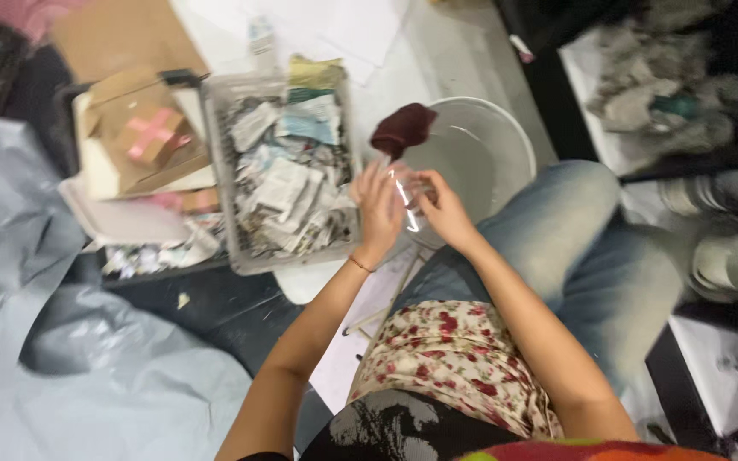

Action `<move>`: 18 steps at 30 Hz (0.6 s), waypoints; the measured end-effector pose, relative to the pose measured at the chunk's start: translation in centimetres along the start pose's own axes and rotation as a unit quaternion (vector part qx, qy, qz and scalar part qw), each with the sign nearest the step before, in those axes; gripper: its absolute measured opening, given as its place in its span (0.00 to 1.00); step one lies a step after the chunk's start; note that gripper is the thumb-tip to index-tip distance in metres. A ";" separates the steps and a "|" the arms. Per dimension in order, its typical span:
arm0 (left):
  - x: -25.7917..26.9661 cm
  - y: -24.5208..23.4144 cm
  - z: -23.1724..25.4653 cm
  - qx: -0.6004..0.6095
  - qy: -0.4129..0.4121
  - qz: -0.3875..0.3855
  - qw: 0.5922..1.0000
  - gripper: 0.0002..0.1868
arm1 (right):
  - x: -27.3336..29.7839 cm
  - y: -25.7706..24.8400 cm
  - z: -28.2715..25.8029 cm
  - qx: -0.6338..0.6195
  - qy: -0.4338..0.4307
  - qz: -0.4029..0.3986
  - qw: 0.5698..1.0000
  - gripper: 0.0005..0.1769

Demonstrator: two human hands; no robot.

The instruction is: The person sits on the floor and wraps various glassware items, including cups and glasses, with newspaper. They pick up each item, wrap it carefully, and place it on a nearby shelf.

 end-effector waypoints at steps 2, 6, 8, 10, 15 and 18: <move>-2.8 1.7 4.9 0.082 0.075 -0.063 0.992 0.15 | 1.3 -3.5 0.4 0.008 -0.012 0.057 0.998 0.18; -7.9 7.7 9.8 0.136 0.141 -0.188 0.962 0.18 | 6.2 -12.1 2.1 0.099 0.052 0.212 0.971 0.12; -10.1 11.9 11.0 0.123 0.170 -0.252 0.945 0.19 | 8.5 -16.3 2.8 0.118 0.033 0.271 0.955 0.10; -11.7 16.4 11.8 0.116 0.183 -0.320 0.922 0.21 | 10.4 -20.5 4.0 0.131 0.086 0.322 0.934 0.09; -14.8 25.9 13.0 0.002 0.173 -0.362 0.916 0.33 | 11.6 -27.7 4.6 0.379 0.103 0.377 0.839 0.15; -16.3 29.7 13.1 -0.053 0.166 -0.365 0.915 0.35 | 11.3 -30.9 5.4 0.386 0.118 0.369 0.837 0.22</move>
Point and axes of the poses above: each hand's wrist, its own x-axis away from the middle knuckle, its own y-axis out of the palm, z = x × y, the point moved 5 cm from there along -x, towards the middle knuckle, and after that the axes turned 15 degrees about -z, right-handed, at the moved point
